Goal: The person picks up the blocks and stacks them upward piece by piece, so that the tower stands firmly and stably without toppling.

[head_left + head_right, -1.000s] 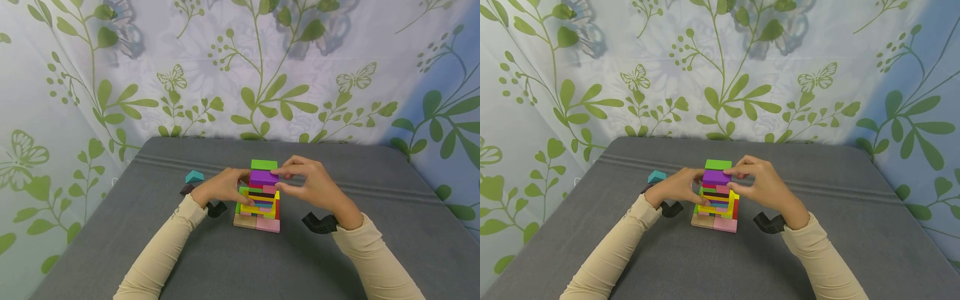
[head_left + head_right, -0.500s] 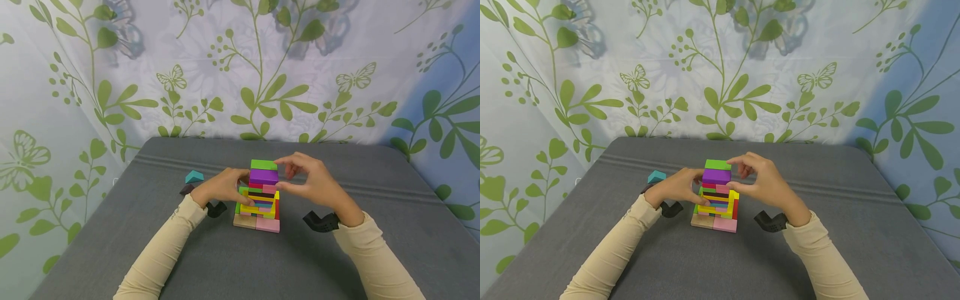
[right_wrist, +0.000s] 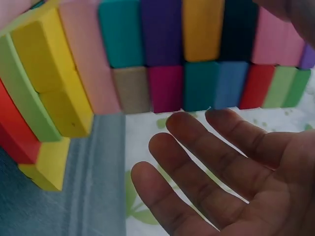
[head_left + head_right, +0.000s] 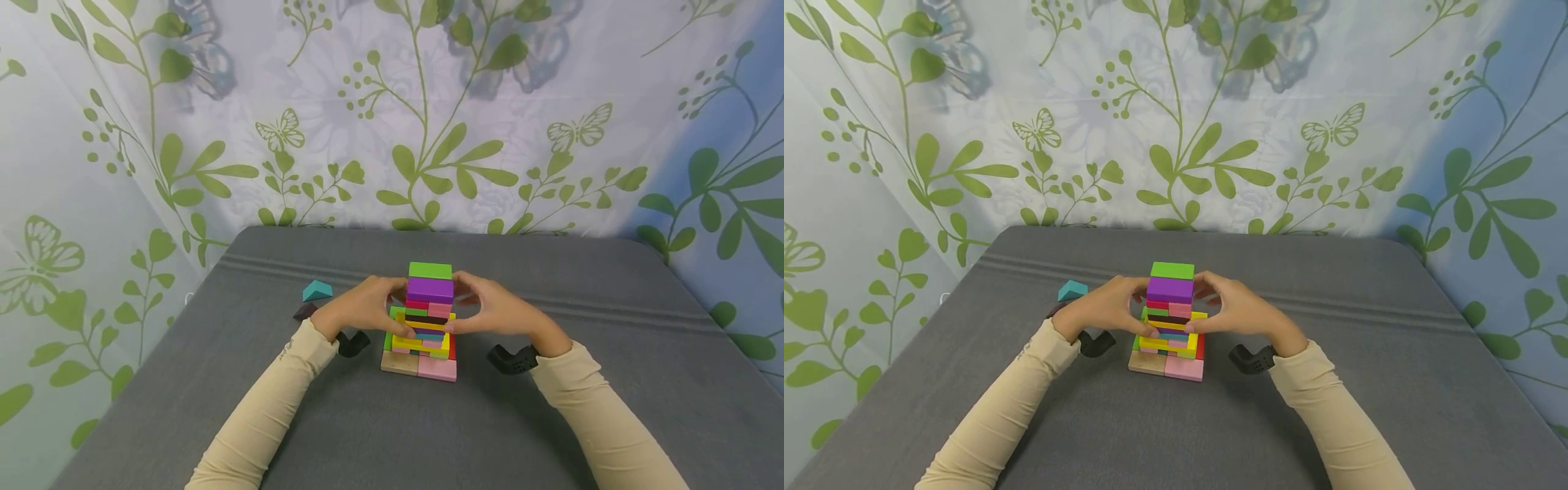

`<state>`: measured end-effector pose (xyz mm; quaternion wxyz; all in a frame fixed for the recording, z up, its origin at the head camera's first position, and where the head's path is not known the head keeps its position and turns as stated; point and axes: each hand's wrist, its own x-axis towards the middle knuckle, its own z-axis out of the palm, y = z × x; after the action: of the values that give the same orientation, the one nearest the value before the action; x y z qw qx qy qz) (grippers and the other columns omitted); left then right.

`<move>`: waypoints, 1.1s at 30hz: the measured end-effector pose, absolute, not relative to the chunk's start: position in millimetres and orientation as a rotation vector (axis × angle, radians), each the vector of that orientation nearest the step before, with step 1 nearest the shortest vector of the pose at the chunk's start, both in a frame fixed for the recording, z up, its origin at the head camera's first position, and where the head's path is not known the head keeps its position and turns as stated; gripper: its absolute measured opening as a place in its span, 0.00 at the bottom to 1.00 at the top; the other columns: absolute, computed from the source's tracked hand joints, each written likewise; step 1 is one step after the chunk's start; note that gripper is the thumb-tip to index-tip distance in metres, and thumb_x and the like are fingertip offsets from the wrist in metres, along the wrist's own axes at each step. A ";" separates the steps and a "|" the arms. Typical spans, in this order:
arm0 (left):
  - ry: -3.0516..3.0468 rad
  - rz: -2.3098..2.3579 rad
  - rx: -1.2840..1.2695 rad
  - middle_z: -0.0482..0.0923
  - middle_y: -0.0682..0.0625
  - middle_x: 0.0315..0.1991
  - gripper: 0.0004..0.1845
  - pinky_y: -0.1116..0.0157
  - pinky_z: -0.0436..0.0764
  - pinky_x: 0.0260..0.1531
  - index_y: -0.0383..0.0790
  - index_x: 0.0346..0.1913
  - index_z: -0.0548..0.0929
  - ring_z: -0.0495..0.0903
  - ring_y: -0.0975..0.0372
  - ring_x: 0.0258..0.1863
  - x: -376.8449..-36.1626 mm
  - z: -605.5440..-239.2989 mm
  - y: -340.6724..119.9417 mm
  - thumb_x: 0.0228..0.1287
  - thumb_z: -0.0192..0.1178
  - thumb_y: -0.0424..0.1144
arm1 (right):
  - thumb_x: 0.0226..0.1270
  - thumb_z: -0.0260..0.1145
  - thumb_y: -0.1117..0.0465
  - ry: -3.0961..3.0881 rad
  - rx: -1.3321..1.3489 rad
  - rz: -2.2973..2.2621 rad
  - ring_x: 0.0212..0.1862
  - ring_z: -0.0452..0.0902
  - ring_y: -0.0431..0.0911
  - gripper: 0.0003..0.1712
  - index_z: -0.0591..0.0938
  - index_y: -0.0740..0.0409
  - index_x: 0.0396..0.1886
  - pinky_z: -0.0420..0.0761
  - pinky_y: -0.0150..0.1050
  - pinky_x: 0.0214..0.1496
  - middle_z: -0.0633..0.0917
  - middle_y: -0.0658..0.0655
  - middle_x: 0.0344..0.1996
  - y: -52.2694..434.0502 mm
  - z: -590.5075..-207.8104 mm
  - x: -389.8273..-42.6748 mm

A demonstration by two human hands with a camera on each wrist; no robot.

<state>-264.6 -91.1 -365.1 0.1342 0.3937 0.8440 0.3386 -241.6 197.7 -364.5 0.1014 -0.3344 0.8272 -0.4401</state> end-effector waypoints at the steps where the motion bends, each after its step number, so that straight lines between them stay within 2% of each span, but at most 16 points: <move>1: 2.444 0.983 1.143 0.87 0.45 0.58 0.38 0.49 0.83 0.62 0.32 0.68 0.80 0.85 0.58 0.54 -264.7 -365.2 -91.1 0.59 0.82 0.45 | 0.65 0.81 0.51 2.437 -0.992 -1.300 0.62 0.80 0.60 0.45 0.72 0.71 0.71 0.80 0.63 0.67 0.82 0.64 0.62 196.3 -365.8 -241.9; 6: 2.433 0.973 1.145 0.86 0.45 0.60 0.40 0.50 0.82 0.63 0.32 0.70 0.78 0.85 0.58 0.56 -265.0 -364.3 -91.7 0.59 0.81 0.46 | 0.65 0.82 0.54 2.429 -1.001 -1.292 0.60 0.82 0.57 0.45 0.71 0.71 0.73 0.81 0.64 0.66 0.84 0.64 0.61 192.2 -370.0 -242.3; 13: 2.444 0.938 1.042 0.80 0.43 0.71 0.46 0.48 0.74 0.72 0.32 0.77 0.73 0.79 0.52 0.69 -266.7 -352.3 -108.2 0.61 0.82 0.46 | 0.64 0.81 0.56 2.443 -0.989 -1.270 0.59 0.83 0.57 0.44 0.72 0.71 0.73 0.81 0.63 0.66 0.84 0.64 0.61 191.0 -369.1 -241.2; 17: 2.515 0.961 0.980 0.79 0.42 0.72 0.39 0.46 0.71 0.74 0.33 0.75 0.77 0.77 0.48 0.71 -271.6 -342.7 -131.1 0.65 0.79 0.43 | 0.64 0.81 0.57 2.440 -0.979 -1.267 0.59 0.83 0.57 0.44 0.72 0.71 0.73 0.81 0.62 0.67 0.84 0.64 0.61 190.0 -368.1 -241.1; 22: 2.660 0.971 0.875 0.80 0.39 0.70 0.29 0.44 0.72 0.73 0.32 0.72 0.80 0.77 0.45 0.70 -282.3 -339.5 -164.5 0.73 0.73 0.40 | 0.65 0.81 0.58 2.433 -0.982 -1.263 0.60 0.83 0.57 0.43 0.72 0.71 0.72 0.81 0.61 0.67 0.84 0.64 0.61 188.8 -366.9 -240.6; 33: 2.746 0.919 0.517 0.76 0.31 0.72 0.29 0.39 0.73 0.71 0.27 0.74 0.75 0.73 0.37 0.73 -305.7 -366.8 -220.3 0.78 0.67 0.37 | 0.65 0.81 0.58 2.426 -0.981 -1.263 0.60 0.82 0.58 0.44 0.71 0.72 0.73 0.81 0.63 0.67 0.84 0.65 0.61 189.4 -367.0 -240.2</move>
<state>-305.7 -220.3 -366.8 0.1000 0.1750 0.9289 0.3108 -240.2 189.4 -367.0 0.1175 -0.3351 0.8291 -0.4318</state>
